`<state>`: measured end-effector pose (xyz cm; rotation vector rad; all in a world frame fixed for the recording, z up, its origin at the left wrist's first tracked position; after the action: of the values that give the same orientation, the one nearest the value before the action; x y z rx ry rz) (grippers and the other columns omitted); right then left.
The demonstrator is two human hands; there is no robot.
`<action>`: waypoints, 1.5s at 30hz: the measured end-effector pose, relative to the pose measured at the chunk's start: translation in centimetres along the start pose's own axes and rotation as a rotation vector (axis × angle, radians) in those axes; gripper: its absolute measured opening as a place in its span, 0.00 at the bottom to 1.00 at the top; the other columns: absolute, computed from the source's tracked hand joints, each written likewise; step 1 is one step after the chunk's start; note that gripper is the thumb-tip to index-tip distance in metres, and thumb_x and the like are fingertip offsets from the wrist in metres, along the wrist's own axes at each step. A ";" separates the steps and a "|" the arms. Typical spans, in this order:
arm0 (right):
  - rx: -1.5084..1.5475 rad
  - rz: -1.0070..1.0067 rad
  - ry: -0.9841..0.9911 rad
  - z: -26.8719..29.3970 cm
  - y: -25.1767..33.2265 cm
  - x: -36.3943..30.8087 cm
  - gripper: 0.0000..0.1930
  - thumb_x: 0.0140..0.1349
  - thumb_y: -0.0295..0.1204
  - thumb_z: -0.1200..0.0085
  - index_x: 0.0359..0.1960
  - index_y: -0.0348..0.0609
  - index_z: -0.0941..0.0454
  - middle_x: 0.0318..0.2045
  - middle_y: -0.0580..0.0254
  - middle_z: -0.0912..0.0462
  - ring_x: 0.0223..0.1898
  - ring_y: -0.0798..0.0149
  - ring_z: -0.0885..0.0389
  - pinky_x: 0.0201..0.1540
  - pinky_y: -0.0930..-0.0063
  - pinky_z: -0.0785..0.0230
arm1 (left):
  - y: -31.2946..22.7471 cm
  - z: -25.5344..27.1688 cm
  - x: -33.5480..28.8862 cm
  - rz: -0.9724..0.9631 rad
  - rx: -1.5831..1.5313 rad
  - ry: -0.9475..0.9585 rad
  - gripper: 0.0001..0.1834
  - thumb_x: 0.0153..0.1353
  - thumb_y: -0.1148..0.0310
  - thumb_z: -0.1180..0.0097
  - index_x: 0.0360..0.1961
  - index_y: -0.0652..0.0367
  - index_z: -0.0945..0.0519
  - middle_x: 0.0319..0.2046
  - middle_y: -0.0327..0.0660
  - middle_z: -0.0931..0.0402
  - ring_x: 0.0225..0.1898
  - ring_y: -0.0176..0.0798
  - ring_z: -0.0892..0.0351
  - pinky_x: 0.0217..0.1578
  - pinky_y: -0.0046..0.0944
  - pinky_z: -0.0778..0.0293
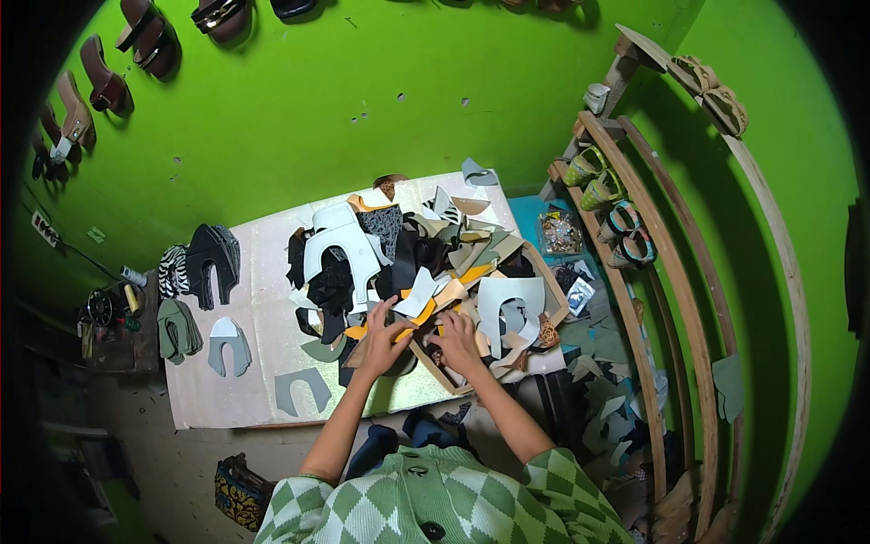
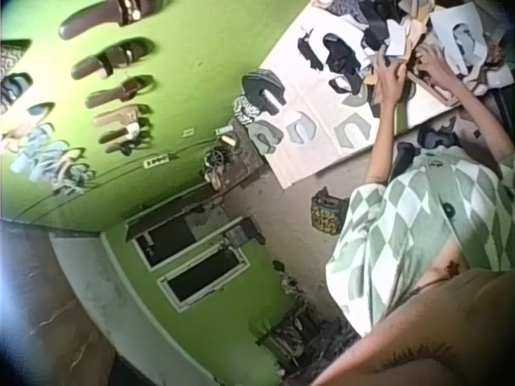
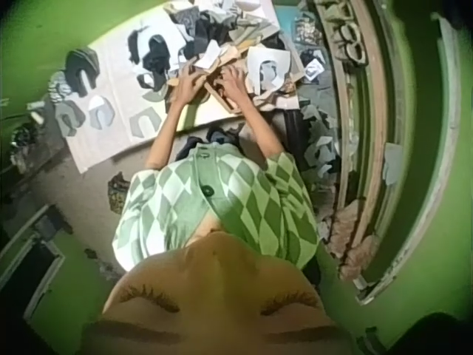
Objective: Organize and sort various leather shoe upper pieces on a work table.
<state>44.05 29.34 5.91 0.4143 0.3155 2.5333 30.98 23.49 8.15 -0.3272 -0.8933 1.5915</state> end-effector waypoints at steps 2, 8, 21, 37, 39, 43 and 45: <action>0.000 0.051 0.022 0.3 0.1 -0.1 0.13 0.37 0.26 0.40 0.29 0.55 0.17 0.50 0.59 0.30 0.56 0.55 0.39 0.58 0.57 0.52 | 0.2 0.1 -0.3 0.022 -0.008 -0.010 0.11 0.46 0.72 0.39 0.34 0.48 0.18 0.61 0.47 0.43 0.62 0.60 0.49 0.60 0.53 0.49; 0.221 -0.040 0.020 3.4 -3.8 -2.2 0.17 0.34 0.19 0.44 0.30 0.49 0.20 0.43 0.65 0.27 0.50 0.57 0.34 0.54 0.60 0.47 | 0.3 0.1 0.1 0.036 -0.039 0.017 0.12 0.47 0.71 0.38 0.36 0.47 0.18 0.61 0.47 0.44 0.62 0.57 0.49 0.60 0.51 0.50; -0.054 -0.483 -0.142 12.6 -8.9 -1.0 0.34 0.44 0.37 0.36 0.57 0.50 0.34 0.53 0.48 0.32 0.55 0.47 0.34 0.58 0.63 0.42 | -2.3 -0.5 3.6 -0.129 0.073 0.018 0.13 0.44 0.67 0.37 0.35 0.52 0.21 0.57 0.43 0.38 0.61 0.55 0.45 0.57 0.51 0.43; -0.073 -0.437 0.427 -2.2 -4.3 -4.9 0.23 0.58 0.31 0.55 0.57 0.57 0.31 0.58 0.48 0.33 0.57 0.48 0.33 0.54 0.51 0.43 | -3.0 -5.5 6.3 -0.178 0.082 0.073 0.18 0.54 0.73 0.45 0.48 0.58 0.28 0.54 0.51 0.38 0.57 0.56 0.42 0.57 0.49 0.42; -0.124 -0.380 0.424 -1.7 -4.0 -5.4 0.22 0.58 0.29 0.60 0.56 0.61 0.29 0.58 0.49 0.33 0.56 0.49 0.30 0.52 0.54 0.39 | -3.0 -5.6 6.2 -0.182 0.072 0.079 0.18 0.54 0.74 0.46 0.48 0.58 0.28 0.53 0.51 0.38 0.56 0.56 0.41 0.57 0.49 0.42; 0.116 -0.333 0.186 2.0 -4.5 -5.4 0.21 0.56 0.25 0.58 0.51 0.60 0.25 0.42 0.50 0.21 0.35 0.53 0.19 0.38 0.62 0.26 | -3.6 -5.4 6.0 -0.210 0.050 0.061 0.18 0.54 0.76 0.46 0.47 0.59 0.28 0.52 0.51 0.37 0.56 0.55 0.40 0.56 0.48 0.42; 0.238 -0.466 0.259 4.7 -6.7 -4.6 0.24 0.52 0.22 0.55 0.51 0.59 0.25 0.39 0.49 0.20 0.35 0.52 0.19 0.39 0.62 0.27 | -3.5 -5.3 6.1 -0.206 0.056 0.053 0.17 0.53 0.76 0.46 0.47 0.59 0.28 0.52 0.50 0.36 0.56 0.55 0.40 0.56 0.47 0.42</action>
<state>52.65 32.99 7.14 0.0809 0.7259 2.0938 35.47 30.99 8.68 -0.2289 -0.8137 1.4089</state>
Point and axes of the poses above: each hand's wrist, its own x-axis towards the middle knuckle, its own z-axis out of the back of the hand, y = z × x, the point moved 8 cm from there along x, towards the middle knuckle
